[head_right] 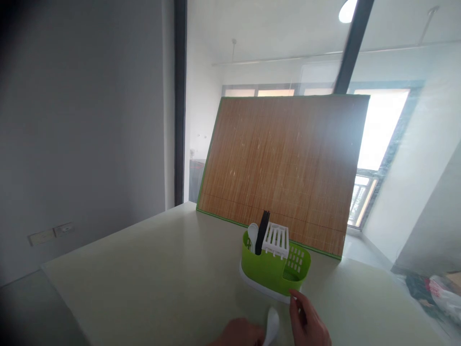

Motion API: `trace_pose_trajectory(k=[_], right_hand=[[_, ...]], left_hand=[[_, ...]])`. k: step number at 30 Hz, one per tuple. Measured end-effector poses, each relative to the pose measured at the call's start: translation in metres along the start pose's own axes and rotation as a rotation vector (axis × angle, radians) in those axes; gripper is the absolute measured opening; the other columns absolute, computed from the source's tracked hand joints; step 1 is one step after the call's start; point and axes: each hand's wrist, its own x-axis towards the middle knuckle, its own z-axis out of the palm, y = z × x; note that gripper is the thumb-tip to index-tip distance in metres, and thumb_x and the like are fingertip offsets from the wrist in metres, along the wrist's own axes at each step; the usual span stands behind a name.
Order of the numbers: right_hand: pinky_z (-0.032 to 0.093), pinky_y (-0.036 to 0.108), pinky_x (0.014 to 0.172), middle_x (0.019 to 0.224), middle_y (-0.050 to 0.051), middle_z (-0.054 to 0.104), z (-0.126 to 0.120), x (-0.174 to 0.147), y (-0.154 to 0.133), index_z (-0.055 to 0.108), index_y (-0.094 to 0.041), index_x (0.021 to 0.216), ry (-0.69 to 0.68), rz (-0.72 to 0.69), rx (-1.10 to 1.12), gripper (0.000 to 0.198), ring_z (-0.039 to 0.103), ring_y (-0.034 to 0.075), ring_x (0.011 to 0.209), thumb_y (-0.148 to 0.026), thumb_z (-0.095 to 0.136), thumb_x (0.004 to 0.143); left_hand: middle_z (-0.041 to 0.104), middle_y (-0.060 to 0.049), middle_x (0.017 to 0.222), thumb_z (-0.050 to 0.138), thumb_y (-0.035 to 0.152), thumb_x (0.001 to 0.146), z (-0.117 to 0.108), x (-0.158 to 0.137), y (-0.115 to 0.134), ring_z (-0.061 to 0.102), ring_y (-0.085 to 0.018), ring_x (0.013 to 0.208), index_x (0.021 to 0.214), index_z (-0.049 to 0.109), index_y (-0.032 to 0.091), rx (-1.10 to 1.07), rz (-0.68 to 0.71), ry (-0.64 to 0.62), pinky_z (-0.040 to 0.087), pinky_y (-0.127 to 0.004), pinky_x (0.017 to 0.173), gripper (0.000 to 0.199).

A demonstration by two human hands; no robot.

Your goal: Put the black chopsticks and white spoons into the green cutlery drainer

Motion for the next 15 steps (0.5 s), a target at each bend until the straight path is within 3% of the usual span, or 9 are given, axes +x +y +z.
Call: trace_pose_trajectory(k=[4,7,10,15], right_hand=[[0.045,0.019,0.053,0.064,-0.003,0.061,0.004,-0.001,-0.002,0.061,-0.021,0.103,-0.071,0.014,0.064,0.048,0.057,0.013,0.055,-0.06,0.044,0.08],[0.045,0.019,0.053,0.066,-0.002,0.061,0.013,-0.005,-0.005,0.059,-0.018,0.105,-0.209,-0.05,0.177,0.048,0.057,0.013,0.055,-0.058,0.046,0.081],[0.045,0.019,0.051,0.064,-0.002,0.06,0.025,-0.011,-0.009,0.057,-0.016,0.11,-0.332,-0.121,0.238,0.048,0.057,0.013,0.052,-0.054,0.049,0.082],[0.044,0.02,0.047,0.058,-0.001,0.06,0.035,-0.018,-0.015,0.058,-0.015,0.11,-0.375,-0.136,0.275,0.048,0.055,0.014,0.047,-0.053,0.048,0.083]], left_hand=[[0.07,-0.001,0.074,0.053,0.029,0.077,-0.011,-0.009,0.002,0.065,-0.018,0.066,0.085,0.065,0.021,0.021,-0.016,0.305,0.043,-0.021,0.056,0.017],[0.069,-0.002,0.068,0.05,0.028,0.078,-0.013,-0.012,0.005,0.065,-0.019,0.059,0.089,0.062,0.021,0.124,-0.005,0.463,0.042,-0.022,0.051,0.018],[0.07,-0.005,0.068,0.053,0.025,0.075,-0.011,-0.012,0.005,0.066,-0.022,0.057,0.092,0.06,0.019,0.284,0.063,0.52,0.043,-0.024,0.048,0.019],[0.069,-0.007,0.066,0.055,0.017,0.073,-0.003,-0.009,0.003,0.065,-0.022,0.053,0.089,0.059,0.015,0.451,0.189,0.526,0.042,-0.024,0.044,0.017]])
